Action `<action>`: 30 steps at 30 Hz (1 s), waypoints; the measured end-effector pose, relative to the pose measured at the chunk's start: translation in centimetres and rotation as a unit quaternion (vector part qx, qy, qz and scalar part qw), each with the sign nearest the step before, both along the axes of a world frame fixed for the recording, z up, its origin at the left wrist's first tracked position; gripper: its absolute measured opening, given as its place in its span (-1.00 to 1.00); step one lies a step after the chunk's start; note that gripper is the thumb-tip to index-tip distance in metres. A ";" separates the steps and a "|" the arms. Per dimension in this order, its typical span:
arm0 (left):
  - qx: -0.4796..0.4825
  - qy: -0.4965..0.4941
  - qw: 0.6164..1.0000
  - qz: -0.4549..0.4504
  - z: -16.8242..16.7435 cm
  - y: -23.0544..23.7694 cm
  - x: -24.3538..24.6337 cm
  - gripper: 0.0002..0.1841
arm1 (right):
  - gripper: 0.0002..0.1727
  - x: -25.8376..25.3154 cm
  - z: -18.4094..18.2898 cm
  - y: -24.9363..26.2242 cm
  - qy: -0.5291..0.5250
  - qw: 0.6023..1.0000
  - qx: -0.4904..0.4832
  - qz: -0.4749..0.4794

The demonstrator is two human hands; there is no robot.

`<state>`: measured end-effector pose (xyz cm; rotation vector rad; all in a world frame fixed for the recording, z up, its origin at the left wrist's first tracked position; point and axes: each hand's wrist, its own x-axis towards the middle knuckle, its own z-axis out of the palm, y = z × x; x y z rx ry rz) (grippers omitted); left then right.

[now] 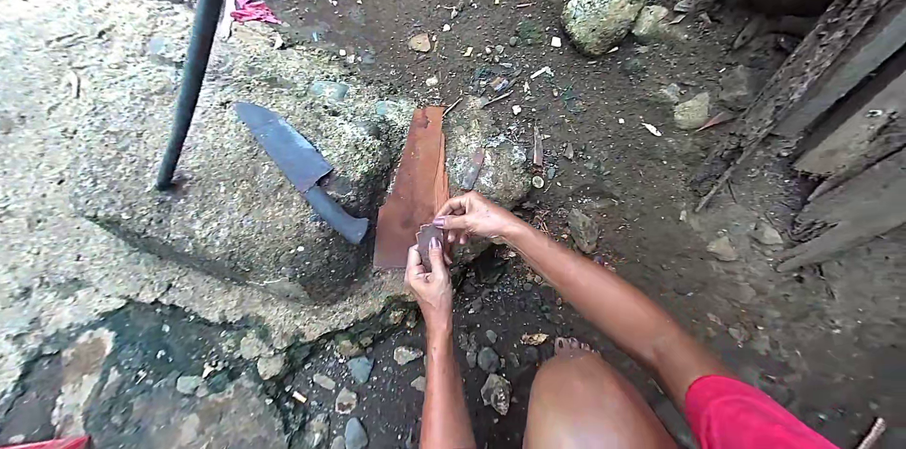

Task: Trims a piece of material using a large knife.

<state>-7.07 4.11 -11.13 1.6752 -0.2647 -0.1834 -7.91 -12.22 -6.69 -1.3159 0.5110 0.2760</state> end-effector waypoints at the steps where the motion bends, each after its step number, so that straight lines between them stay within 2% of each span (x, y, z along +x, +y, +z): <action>1: 0.009 -0.010 1.000 -0.010 -0.1 -0.2 -0.3 -0.83 | -0.80 -0.7 -0.2 -0.4 0.007 1.000 0.005 -0.011; 5: 0.025 -0.015 0.999 -0.043 -0.2 -1.5 -1.1 -0.81 | -0.83 -2.8 -1.1 -1.3 -0.038 0.994 -0.080 -0.060; 9: -0.004 0.029 0.997 -0.069 0.6 -2.7 -1.3 -0.83 | -0.81 -3.7 -0.6 -2.0 -0.062 0.982 -0.163 -0.076; 15: -0.098 0.155 0.979 -0.088 0.5 -3.8 -1.6 -0.83 | -0.84 -4.5 -1.3 -2.2 -0.104 0.972 -0.169 -0.127; 19: -0.192 0.289 0.934 -0.082 1.0 -4.1 -1.9 -0.72 | -0.68 -4.9 -1.1 -3.0 -0.131 0.977 -0.130 -0.102; 25: -0.196 0.294 0.933 -0.073 0.8 -4.3 -1.7 -0.71 | -0.73 -4.6 -1.3 -3.4 -0.118 0.981 -0.137 -0.076; 30: -0.215 0.345 0.912 -0.050 1.1 -4.5 -1.5 -0.51 | -0.75 -4.8 -1.7 -2.8 -0.114 0.983 -0.119 -0.077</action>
